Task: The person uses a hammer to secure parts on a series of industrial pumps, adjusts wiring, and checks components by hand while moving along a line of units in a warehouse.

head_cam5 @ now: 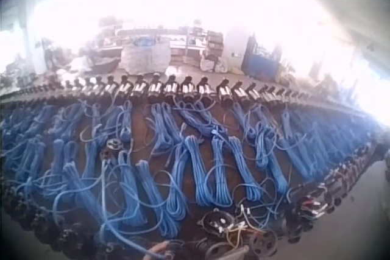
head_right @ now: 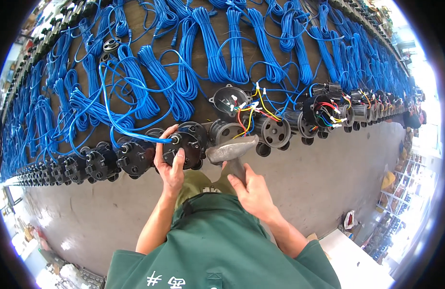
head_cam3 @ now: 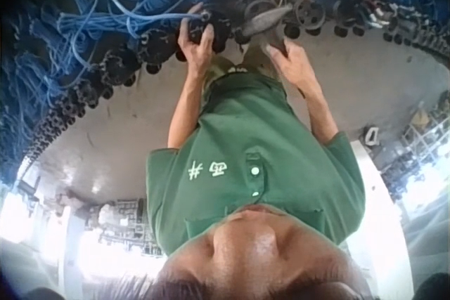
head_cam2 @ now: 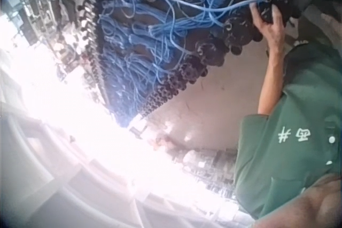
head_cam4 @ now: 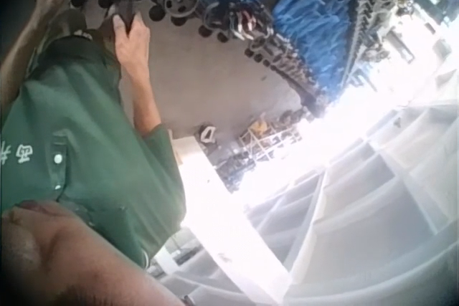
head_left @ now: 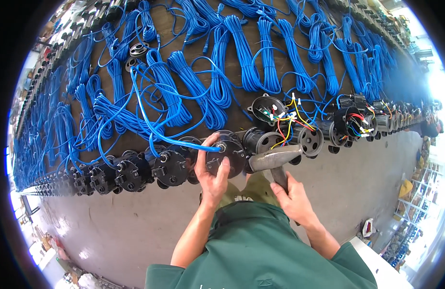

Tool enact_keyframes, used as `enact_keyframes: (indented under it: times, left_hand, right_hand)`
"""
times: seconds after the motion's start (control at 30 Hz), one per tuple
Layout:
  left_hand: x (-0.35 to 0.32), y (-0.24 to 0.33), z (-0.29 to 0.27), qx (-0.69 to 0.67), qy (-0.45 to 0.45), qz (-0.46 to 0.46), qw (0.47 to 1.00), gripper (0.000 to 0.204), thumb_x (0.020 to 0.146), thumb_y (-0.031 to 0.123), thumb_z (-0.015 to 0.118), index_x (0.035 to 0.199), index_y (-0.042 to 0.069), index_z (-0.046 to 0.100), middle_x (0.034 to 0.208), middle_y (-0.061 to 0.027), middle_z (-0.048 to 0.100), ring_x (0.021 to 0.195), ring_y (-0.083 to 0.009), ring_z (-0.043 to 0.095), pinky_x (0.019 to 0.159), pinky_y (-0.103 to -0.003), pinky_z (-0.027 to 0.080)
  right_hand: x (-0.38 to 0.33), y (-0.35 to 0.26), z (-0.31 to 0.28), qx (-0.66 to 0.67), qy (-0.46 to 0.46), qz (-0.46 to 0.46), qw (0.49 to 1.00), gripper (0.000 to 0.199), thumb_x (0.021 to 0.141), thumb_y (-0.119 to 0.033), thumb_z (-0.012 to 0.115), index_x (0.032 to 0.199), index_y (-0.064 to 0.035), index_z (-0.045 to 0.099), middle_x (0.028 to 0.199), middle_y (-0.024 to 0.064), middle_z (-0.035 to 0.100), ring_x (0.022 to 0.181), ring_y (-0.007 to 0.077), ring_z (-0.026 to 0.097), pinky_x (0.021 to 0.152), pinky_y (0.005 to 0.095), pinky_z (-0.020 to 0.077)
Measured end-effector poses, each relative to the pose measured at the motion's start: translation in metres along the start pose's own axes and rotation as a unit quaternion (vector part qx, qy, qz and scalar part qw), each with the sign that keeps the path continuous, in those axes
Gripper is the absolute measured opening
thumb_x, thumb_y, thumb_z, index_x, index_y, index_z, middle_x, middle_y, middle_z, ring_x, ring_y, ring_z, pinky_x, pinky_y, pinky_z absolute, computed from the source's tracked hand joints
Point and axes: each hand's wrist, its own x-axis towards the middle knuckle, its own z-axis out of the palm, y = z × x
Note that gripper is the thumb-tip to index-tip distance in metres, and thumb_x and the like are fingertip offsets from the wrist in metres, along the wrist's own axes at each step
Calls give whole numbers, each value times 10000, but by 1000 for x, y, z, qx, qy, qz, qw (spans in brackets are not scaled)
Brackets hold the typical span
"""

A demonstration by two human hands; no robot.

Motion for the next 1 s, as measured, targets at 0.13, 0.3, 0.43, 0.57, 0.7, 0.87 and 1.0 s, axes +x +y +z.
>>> enact_keyframes:
  times: [0.13,0.3,0.43,0.57,0.7,0.87,1.0]
  left_hand:
    - [1,4,-6,7,-18,-13,1000,573,864,88,682,1412,-49,583,1428,-186,622,1337,-291,581,1163,-421,415]
    - [2,4,-4,22,-22,12,999,575,856,60,682,1414,-41,587,1433,-179,625,1326,-286,593,1154,-415,427]
    - [3,-1,-6,10,-25,14,1000,555,862,55,676,1405,-27,600,1401,-170,639,1299,-274,607,1137,-405,443]
    - [0,3,-8,-31,-47,-30,998,577,917,141,707,1448,-30,557,1384,-142,634,1265,-220,600,1112,-378,456]
    - [4,11,-13,-40,-106,20,993,940,753,281,930,1506,-11,449,1477,-163,550,1304,-268,591,1129,-421,469]
    - [6,-3,-15,57,-81,90,991,993,551,207,1000,1400,23,520,1345,-142,634,1212,-278,647,1082,-415,523]
    - [8,-9,-14,112,-73,124,983,930,574,166,984,1372,29,527,1287,-121,648,1121,-243,671,1030,-394,537]
  right_hand:
    - [8,7,-16,-121,-61,26,990,322,1037,-270,660,1138,31,606,752,197,646,646,243,580,673,407,492]
    - [7,3,-8,-110,6,-26,994,361,1016,-272,679,1171,39,582,813,259,683,722,401,674,706,436,520]
    - [9,11,-18,-114,-41,5,993,299,1026,-255,664,1068,29,580,756,170,648,668,277,632,639,390,494]
    - [-13,-39,-32,-21,8,-1,1000,162,1041,-164,643,1021,-10,595,709,13,596,604,82,527,549,287,431]
    - [-23,-55,-23,-83,76,-190,975,127,1009,-96,687,1061,6,630,711,24,606,584,97,525,556,269,421]
    - [-29,-69,-7,-155,58,-202,965,220,973,-109,740,1124,26,654,735,163,676,581,311,618,604,370,507]
    - [-32,-75,9,-190,191,-351,897,169,973,-109,727,1046,31,665,719,176,664,598,284,649,583,395,512]
